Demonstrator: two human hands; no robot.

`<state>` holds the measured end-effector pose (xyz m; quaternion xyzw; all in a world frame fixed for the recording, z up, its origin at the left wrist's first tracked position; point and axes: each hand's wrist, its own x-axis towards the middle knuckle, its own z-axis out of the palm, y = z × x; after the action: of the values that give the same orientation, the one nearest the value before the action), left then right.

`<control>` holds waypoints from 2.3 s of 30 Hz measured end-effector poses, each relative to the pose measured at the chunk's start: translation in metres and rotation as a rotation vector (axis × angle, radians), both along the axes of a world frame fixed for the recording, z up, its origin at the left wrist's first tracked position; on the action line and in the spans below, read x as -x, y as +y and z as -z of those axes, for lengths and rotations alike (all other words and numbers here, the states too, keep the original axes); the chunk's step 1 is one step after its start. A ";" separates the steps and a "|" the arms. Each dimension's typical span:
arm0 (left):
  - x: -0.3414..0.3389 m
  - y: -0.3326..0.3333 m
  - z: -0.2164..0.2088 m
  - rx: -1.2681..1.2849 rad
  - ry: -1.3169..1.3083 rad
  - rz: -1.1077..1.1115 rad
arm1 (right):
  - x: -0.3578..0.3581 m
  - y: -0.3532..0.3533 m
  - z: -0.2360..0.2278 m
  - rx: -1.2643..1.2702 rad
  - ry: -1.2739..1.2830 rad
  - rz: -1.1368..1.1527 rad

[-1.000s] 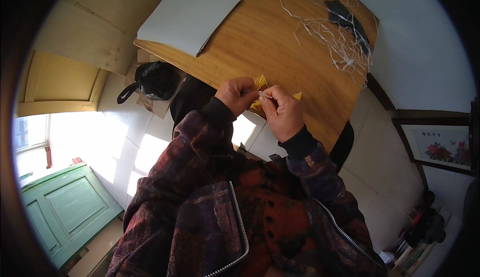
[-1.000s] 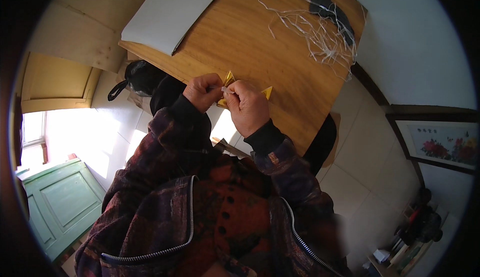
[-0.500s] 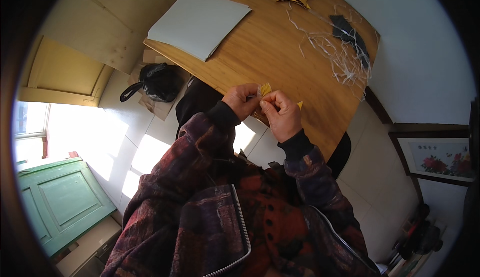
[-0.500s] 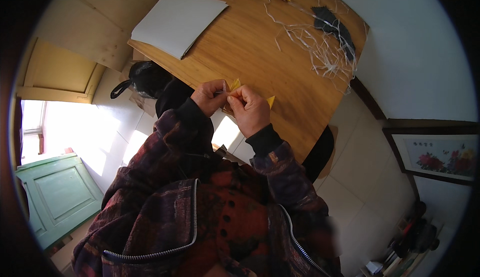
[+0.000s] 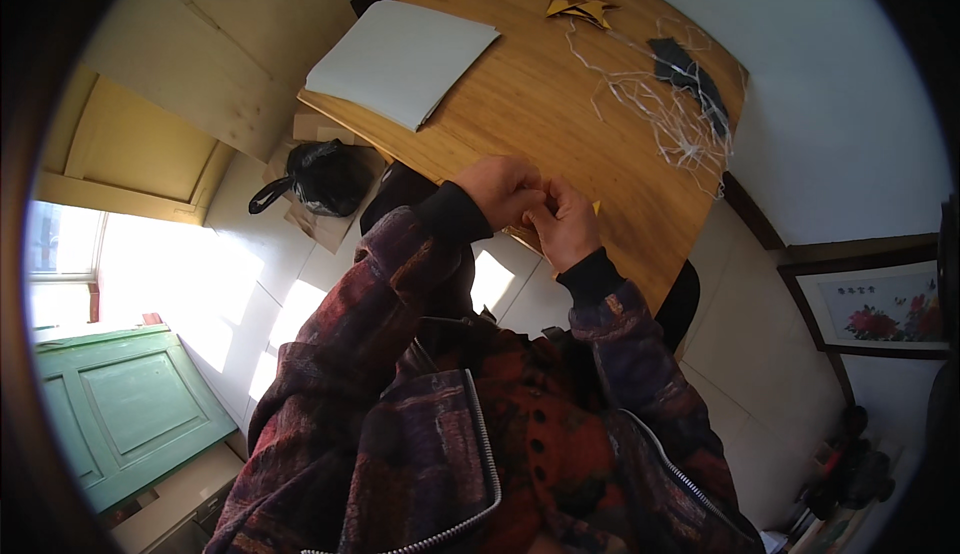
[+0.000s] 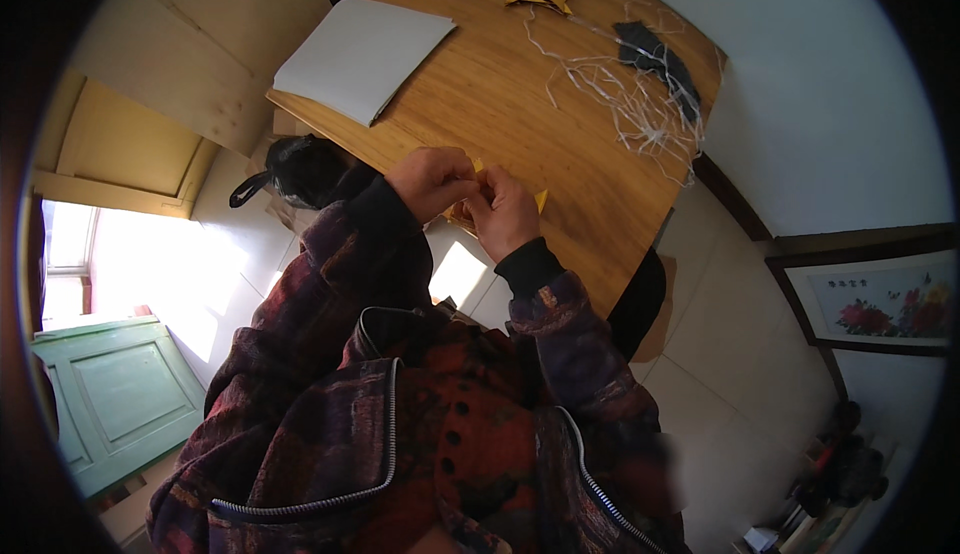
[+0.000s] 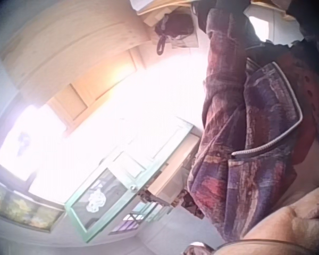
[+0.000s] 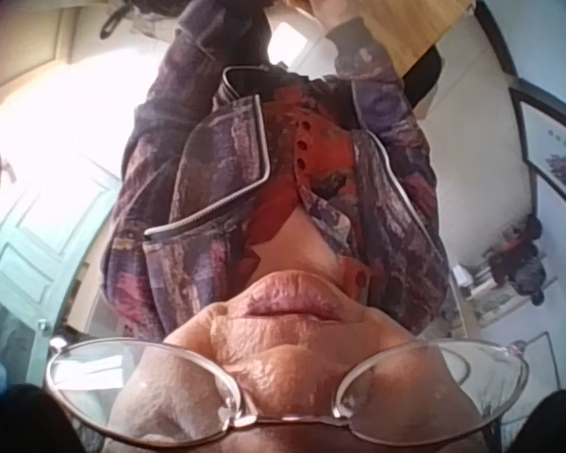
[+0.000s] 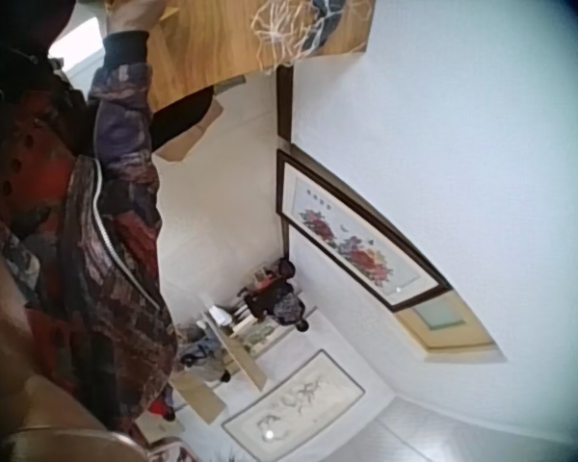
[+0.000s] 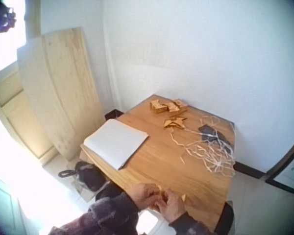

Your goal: The person gathers a stack of small gold-colored paper items, wraps a white string around the center, and ties it securely. The person then adjusts the bundle and places it on the table.

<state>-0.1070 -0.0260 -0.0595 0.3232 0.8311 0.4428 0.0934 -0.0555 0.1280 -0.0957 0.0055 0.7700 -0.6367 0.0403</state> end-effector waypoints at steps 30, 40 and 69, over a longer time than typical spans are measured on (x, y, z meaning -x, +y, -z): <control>0.005 -0.040 0.032 -0.505 -0.665 -0.366 | -0.003 0.013 -0.007 0.094 -0.080 -0.100; 0.003 -0.035 0.038 -0.756 -0.883 -0.275 | -0.007 0.018 0.000 0.154 0.012 -0.038; 0.002 0.025 -0.005 0.013 0.352 0.066 | -0.005 0.014 -0.010 0.056 0.000 -0.040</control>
<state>-0.1088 -0.0012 -0.0545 0.4221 0.8265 0.3707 -0.0371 -0.0509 0.1419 -0.0860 -0.0112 0.7519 -0.6570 0.0533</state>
